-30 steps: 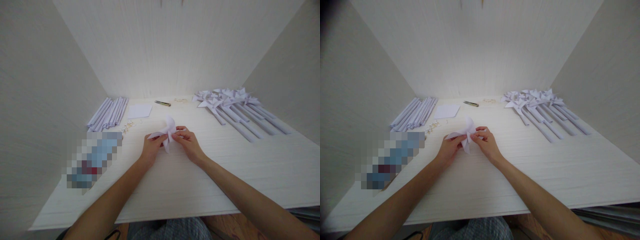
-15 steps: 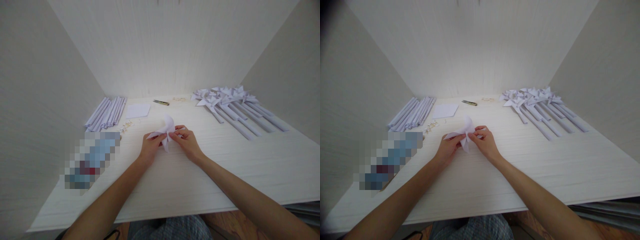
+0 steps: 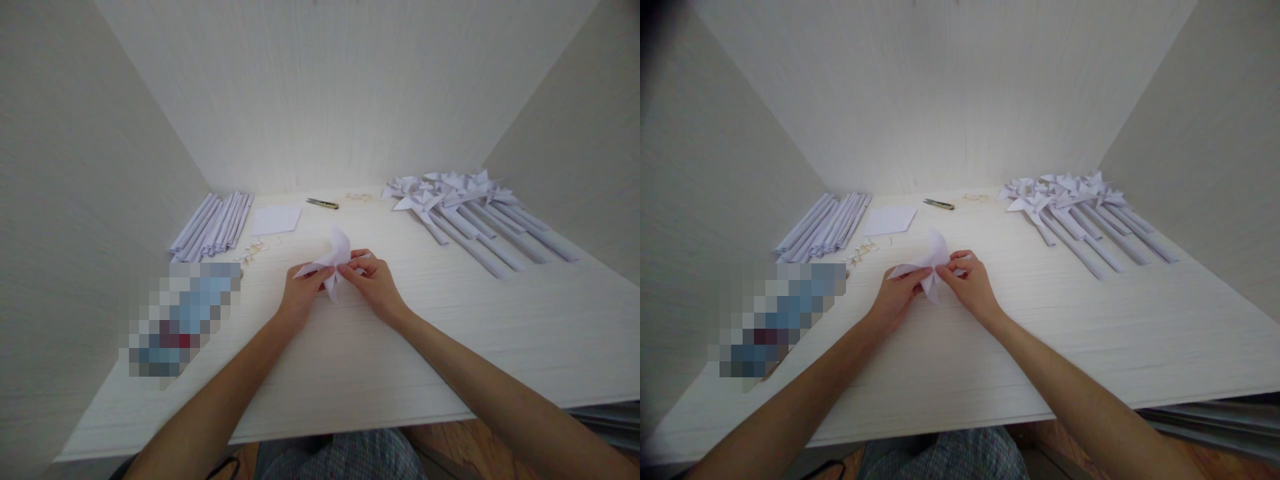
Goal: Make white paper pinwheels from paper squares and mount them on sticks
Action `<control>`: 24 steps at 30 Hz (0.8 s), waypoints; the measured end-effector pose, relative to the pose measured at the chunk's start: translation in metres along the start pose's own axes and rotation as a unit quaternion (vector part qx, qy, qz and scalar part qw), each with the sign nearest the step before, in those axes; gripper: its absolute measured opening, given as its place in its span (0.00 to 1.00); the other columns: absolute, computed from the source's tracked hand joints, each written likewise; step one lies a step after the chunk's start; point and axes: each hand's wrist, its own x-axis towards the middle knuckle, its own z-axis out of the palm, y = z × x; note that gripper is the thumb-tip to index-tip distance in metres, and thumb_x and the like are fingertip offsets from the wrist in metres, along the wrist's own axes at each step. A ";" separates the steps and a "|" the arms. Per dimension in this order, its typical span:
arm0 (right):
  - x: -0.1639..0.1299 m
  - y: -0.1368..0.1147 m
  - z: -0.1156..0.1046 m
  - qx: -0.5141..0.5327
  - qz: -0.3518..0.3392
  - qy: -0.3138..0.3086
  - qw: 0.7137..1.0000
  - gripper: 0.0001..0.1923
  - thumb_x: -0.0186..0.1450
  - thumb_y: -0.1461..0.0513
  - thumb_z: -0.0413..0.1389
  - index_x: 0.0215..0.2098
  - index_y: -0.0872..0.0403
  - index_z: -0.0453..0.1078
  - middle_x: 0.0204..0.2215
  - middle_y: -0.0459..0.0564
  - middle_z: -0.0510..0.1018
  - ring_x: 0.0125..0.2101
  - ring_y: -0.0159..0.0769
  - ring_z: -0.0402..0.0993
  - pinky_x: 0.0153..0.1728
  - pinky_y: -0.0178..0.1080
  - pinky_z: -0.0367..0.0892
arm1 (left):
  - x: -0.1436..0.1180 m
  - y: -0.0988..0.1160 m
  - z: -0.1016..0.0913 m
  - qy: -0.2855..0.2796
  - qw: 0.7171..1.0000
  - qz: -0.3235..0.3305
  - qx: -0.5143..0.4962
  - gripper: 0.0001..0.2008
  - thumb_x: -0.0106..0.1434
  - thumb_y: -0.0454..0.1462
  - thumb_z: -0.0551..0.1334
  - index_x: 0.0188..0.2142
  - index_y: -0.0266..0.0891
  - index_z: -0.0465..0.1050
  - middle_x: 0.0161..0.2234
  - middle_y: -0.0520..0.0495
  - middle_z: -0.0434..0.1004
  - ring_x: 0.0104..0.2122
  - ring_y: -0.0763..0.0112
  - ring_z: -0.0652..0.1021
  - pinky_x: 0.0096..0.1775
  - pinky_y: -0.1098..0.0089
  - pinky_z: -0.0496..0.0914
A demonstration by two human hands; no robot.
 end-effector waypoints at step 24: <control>0.002 -0.001 -0.008 0.060 -0.039 0.113 0.991 0.08 0.53 0.58 0.55 0.19 0.53 0.68 0.35 0.49 0.67 0.37 0.34 0.64 0.33 0.37 0.62 | 0.007 0.000 -0.002 0.096 0.995 0.022 -0.019 0.06 0.38 0.34 0.65 0.19 0.35 0.71 0.19 0.52 0.73 0.22 0.76 0.70 0.29 0.72 0.66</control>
